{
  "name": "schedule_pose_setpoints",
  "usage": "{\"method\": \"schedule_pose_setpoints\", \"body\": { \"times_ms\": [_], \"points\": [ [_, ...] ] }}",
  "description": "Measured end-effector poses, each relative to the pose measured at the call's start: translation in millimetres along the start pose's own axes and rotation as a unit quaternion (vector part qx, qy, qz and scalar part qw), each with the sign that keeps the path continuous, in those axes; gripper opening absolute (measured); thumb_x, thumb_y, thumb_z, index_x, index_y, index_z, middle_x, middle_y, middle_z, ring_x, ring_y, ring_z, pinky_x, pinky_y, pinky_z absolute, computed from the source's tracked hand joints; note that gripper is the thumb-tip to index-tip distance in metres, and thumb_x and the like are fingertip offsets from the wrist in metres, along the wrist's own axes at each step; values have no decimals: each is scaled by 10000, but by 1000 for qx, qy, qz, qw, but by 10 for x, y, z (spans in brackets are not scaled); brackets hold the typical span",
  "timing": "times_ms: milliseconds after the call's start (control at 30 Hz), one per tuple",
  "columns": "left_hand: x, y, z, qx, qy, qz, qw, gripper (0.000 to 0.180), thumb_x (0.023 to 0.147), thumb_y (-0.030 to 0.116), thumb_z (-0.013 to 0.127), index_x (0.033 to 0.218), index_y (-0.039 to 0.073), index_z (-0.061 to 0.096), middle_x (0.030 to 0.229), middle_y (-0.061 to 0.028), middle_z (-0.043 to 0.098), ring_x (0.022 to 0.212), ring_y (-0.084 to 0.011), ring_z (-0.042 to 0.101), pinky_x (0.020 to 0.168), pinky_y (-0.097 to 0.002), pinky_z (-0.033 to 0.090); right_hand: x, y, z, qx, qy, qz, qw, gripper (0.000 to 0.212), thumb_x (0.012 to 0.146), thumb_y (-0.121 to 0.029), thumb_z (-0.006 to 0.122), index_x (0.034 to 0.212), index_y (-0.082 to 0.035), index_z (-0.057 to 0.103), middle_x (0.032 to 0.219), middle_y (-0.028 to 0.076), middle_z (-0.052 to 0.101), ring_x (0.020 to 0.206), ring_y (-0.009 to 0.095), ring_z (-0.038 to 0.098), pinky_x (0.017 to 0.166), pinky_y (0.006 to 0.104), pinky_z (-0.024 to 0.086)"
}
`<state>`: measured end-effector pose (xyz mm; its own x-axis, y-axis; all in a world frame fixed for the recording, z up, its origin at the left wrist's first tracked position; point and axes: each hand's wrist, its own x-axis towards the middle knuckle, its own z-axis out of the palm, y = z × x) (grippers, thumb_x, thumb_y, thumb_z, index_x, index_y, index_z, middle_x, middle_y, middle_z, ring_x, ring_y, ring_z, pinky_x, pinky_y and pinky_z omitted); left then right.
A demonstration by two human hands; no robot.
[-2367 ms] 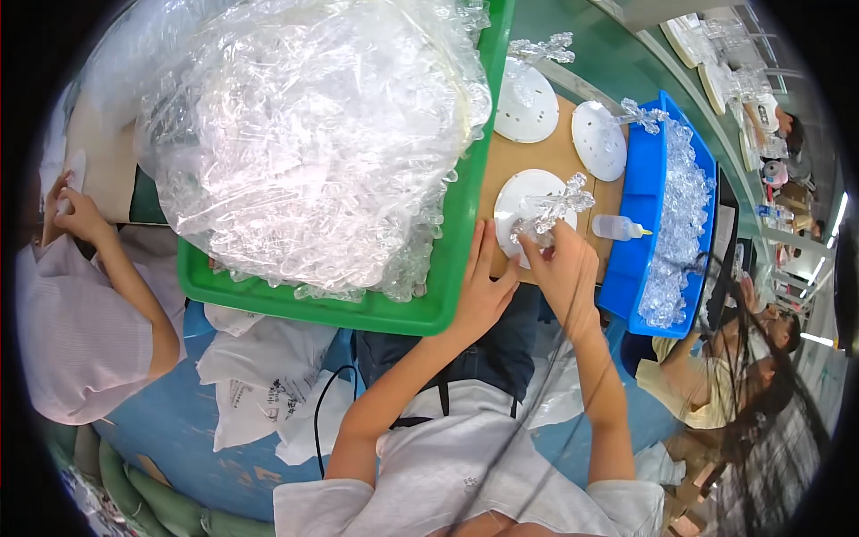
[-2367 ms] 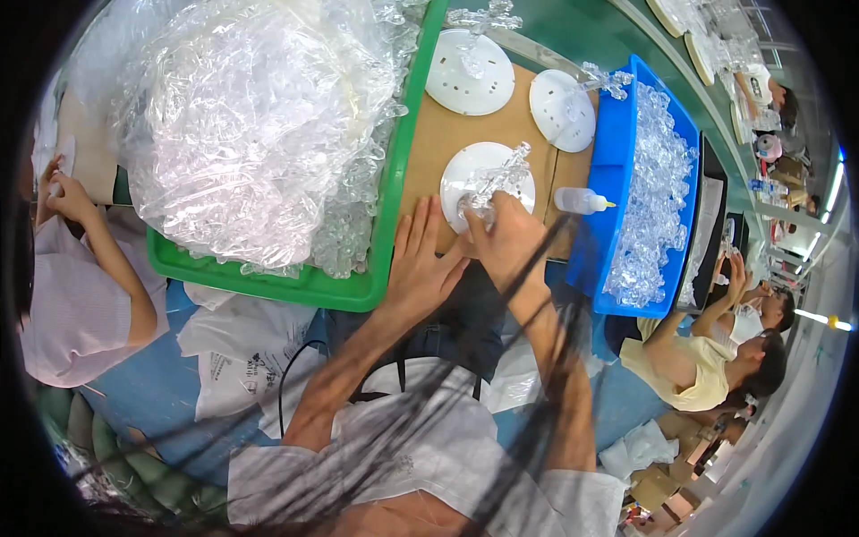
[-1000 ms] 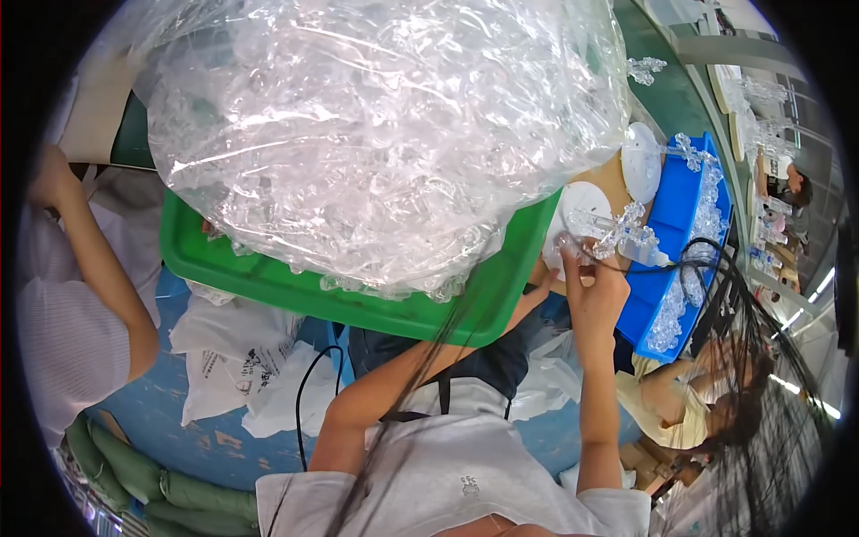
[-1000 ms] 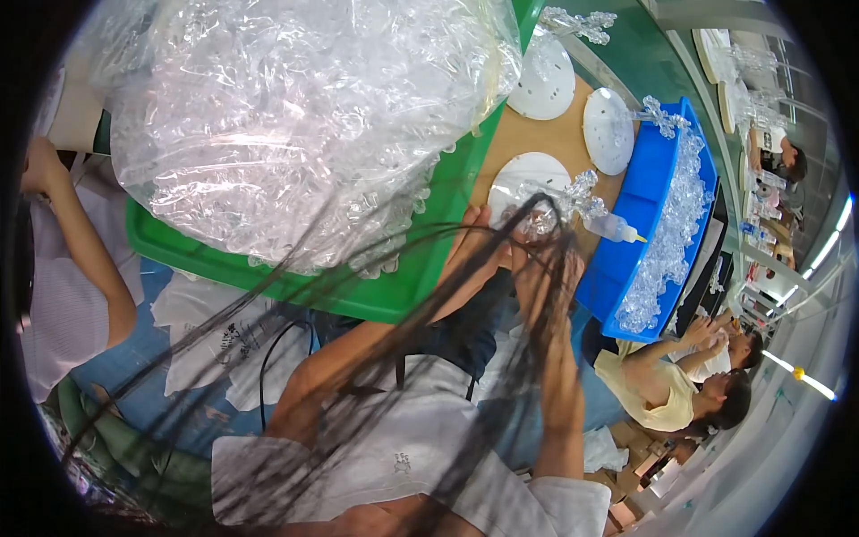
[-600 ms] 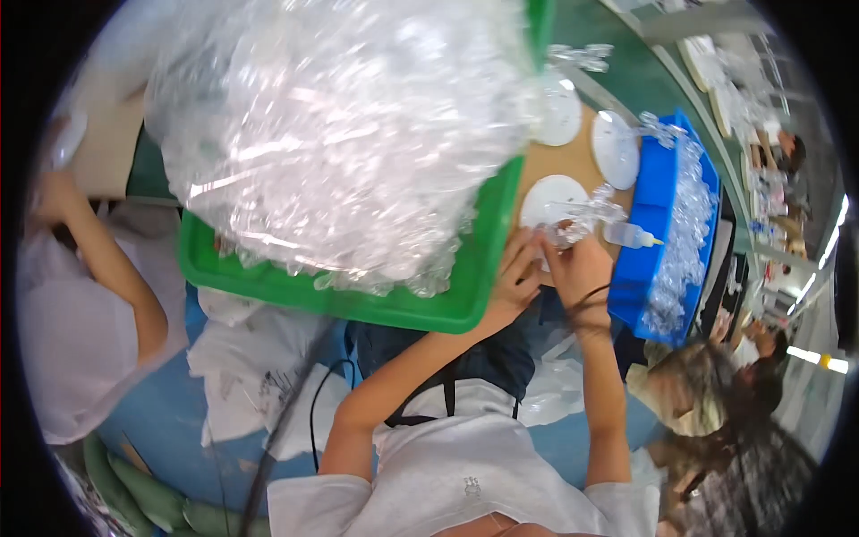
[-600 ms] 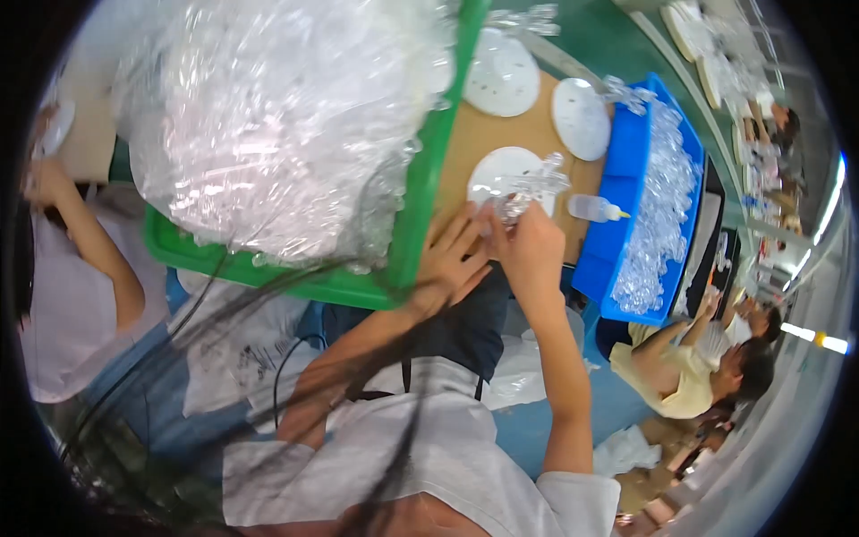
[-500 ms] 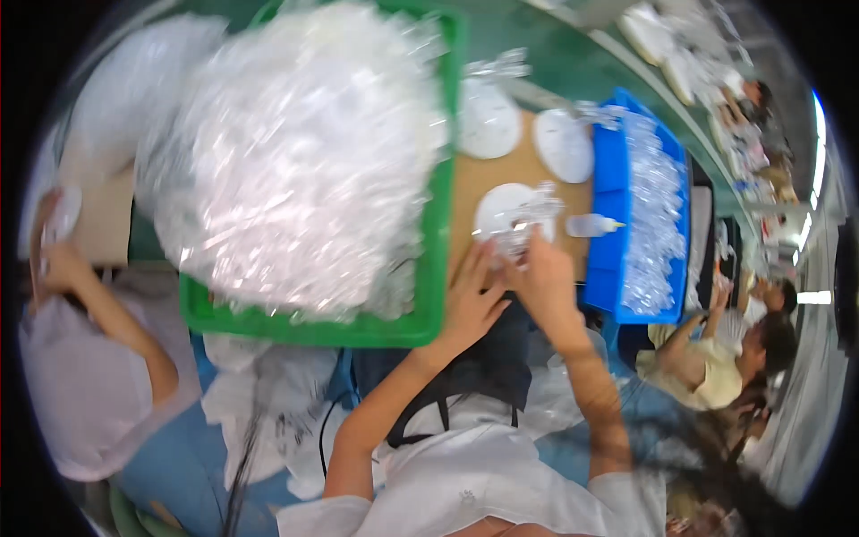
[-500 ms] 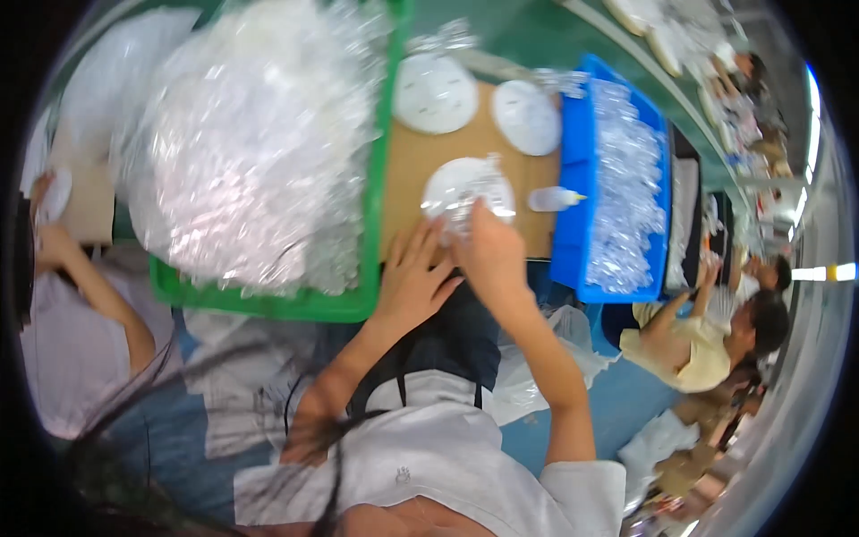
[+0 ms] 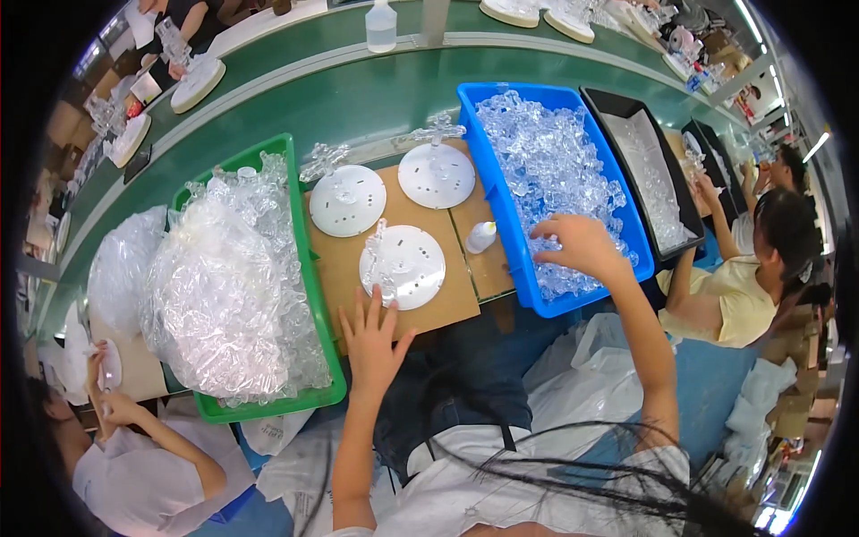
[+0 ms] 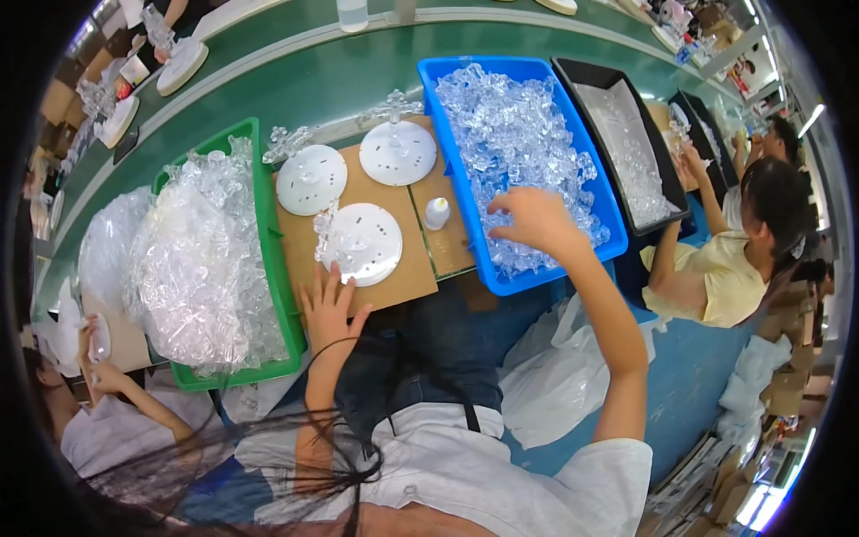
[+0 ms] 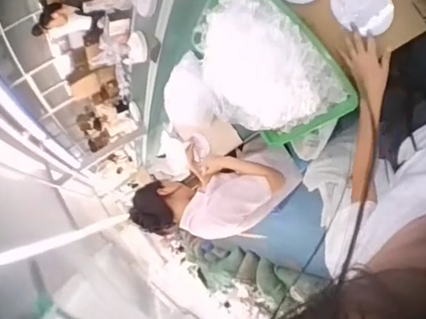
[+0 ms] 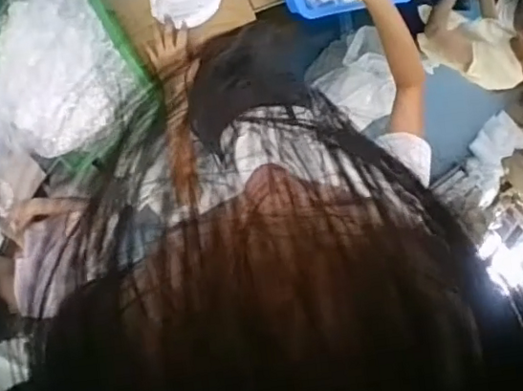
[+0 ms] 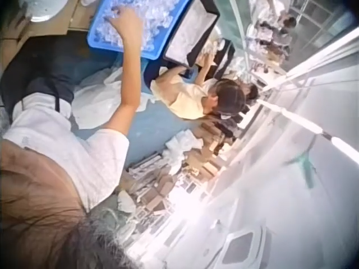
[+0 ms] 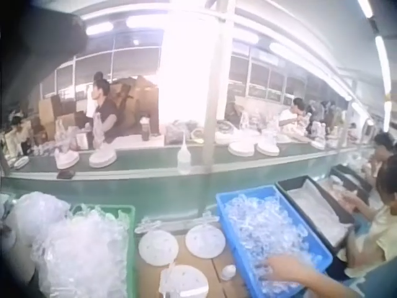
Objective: Assembling decorative clear components onto a circular white light base using a glue bottle.
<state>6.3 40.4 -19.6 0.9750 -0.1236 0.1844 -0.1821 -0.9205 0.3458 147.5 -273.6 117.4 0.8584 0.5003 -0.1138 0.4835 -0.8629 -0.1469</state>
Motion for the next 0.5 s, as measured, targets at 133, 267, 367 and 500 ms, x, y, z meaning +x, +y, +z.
{"method": "schedule_pose_setpoints", "body": {
  "times_ms": [133, 267, 367, 500],
  "points": [
    [55, -33, 1, 3, -9, -2, 1000, 484, 862, 389, 593, 1227, 72, 569, 1477, -134, 317, 1363, -401, 241, 1068, -635, 162, -50, 214, 144, 38, -46, 14, 998, 263, 713, -256, 707, 966, -193, 681, 880, 65, 668, 850, 265, 637, 714, 397, 501],
    [23, -12, -1, -13, 7, -17, 1000, 457, 848, 321, 616, 1223, 67, 553, 1476, -118, 324, 1373, -395, 224, 1091, -605, 133, 38, 282, 44, 91, -98, 32, 991, 294, 687, -263, 712, 970, -187, 682, 846, 68, 676, 830, 273, 644, 713, 402, 503],
    [44, -1, 7, 0, -5, -17, 1000, 464, 854, 318, 608, 1239, 69, 541, 1483, -117, 312, 1378, -393, 210, 1090, -604, 135, 137, 188, -10, 32, -148, 37, 988, 324, 679, -254, 710, 994, -184, 685, 855, 78, 677, 844, 274, 642, 717, 402, 503],
    [61, 16, 25, -1, -22, -20, 1000, 485, 867, 355, 598, 1262, 80, 536, 1500, -116, 281, 1378, -406, 203, 1073, -633, 138, 61, 307, 46, 2, -128, 0, 992, 318, 684, -240, 711, 985, -144, 678, 814, 96, 643, 754, 240, 626, 673, 355, 489]
  ]
}}
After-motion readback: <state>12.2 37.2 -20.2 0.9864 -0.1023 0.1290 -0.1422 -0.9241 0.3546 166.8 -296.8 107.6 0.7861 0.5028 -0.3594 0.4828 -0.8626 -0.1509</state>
